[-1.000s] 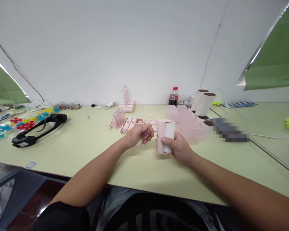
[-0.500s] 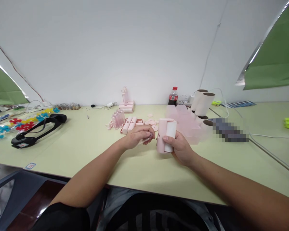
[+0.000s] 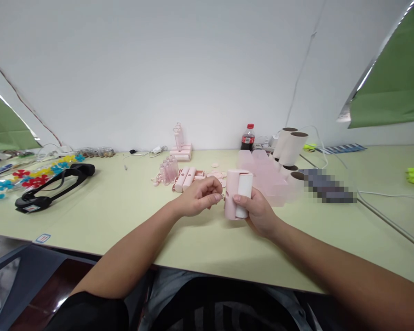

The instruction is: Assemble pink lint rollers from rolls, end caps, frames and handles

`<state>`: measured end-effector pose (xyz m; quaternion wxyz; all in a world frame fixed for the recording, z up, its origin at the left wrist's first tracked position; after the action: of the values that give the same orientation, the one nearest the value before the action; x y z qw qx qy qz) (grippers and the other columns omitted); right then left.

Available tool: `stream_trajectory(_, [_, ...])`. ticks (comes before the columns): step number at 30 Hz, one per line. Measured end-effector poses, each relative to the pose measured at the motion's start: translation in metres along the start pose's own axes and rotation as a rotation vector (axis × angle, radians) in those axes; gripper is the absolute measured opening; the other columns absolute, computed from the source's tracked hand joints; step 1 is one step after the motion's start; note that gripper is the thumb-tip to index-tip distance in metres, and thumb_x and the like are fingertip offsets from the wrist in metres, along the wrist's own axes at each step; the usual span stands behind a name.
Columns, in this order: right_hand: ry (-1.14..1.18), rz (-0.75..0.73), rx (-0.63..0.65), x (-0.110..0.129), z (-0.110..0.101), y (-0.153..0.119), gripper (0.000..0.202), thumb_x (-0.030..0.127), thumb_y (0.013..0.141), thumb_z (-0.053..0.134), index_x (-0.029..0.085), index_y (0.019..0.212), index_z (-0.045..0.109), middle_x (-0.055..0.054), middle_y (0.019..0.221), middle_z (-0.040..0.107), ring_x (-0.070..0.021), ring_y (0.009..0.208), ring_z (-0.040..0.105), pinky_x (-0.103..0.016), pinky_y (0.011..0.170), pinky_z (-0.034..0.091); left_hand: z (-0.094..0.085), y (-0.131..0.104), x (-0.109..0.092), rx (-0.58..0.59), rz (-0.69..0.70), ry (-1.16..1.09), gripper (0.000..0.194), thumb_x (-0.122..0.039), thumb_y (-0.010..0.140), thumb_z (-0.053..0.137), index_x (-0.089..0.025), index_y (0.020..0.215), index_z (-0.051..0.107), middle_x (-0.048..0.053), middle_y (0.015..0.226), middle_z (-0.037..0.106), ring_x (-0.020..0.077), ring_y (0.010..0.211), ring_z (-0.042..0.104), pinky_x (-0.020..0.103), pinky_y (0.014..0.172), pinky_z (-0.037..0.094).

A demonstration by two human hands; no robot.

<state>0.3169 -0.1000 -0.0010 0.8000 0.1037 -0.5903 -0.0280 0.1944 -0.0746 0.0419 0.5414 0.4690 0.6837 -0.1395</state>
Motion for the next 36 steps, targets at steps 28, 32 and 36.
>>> stream_trajectory(28, [-0.522,-0.011,0.006,0.0072,0.0056,-0.0009,0.037,0.039,0.078,0.067,0.017,0.107,0.061,-0.008,0.101,0.069,-0.0261,0.091,0.061,-0.035,0.075,0.047,-0.0010,0.0013,0.0036,0.044,-0.134,0.448,0.020,-0.024,0.087,0.044,-0.018,0.106,0.048,0.001,0.081,0.056,0.0177,0.073,0.054,0.031,0.066,0.042])
stream_trajectory(32, [-0.532,0.010,-0.017,0.0053,0.0021,0.0002,0.037,0.038,0.078,0.067,0.017,0.108,0.061,-0.008,0.101,0.070,-0.0264,0.091,0.062,-0.035,0.076,0.048,-0.0011,0.0000,0.0083,0.069,-0.168,0.391,0.020,-0.029,0.091,0.045,-0.018,0.107,0.050,0.004,0.087,0.062,0.0186,0.078,0.058,0.031,0.068,0.045])
stream_trajectory(36, [-0.521,0.035,-0.039,0.0020,-0.0026,0.0027,0.041,0.039,0.076,0.068,0.015,0.109,0.061,-0.009,0.102,0.070,-0.0268,0.091,0.062,-0.035,0.076,0.048,0.0002,-0.0007,0.0088,0.101,-0.172,0.392,0.026,-0.033,0.094,0.047,-0.018,0.114,0.046,0.003,0.083,0.062,0.0179,0.076,0.058,0.031,0.067,0.045])
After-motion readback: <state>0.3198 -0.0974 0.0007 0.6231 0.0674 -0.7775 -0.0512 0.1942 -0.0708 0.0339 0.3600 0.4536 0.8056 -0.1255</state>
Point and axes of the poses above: each hand's wrist, its own y-axis towards the middle knuckle, its own z-axis out of the palm, x = y × z, the point moved 8 cm from there along y, towards the middle knuckle
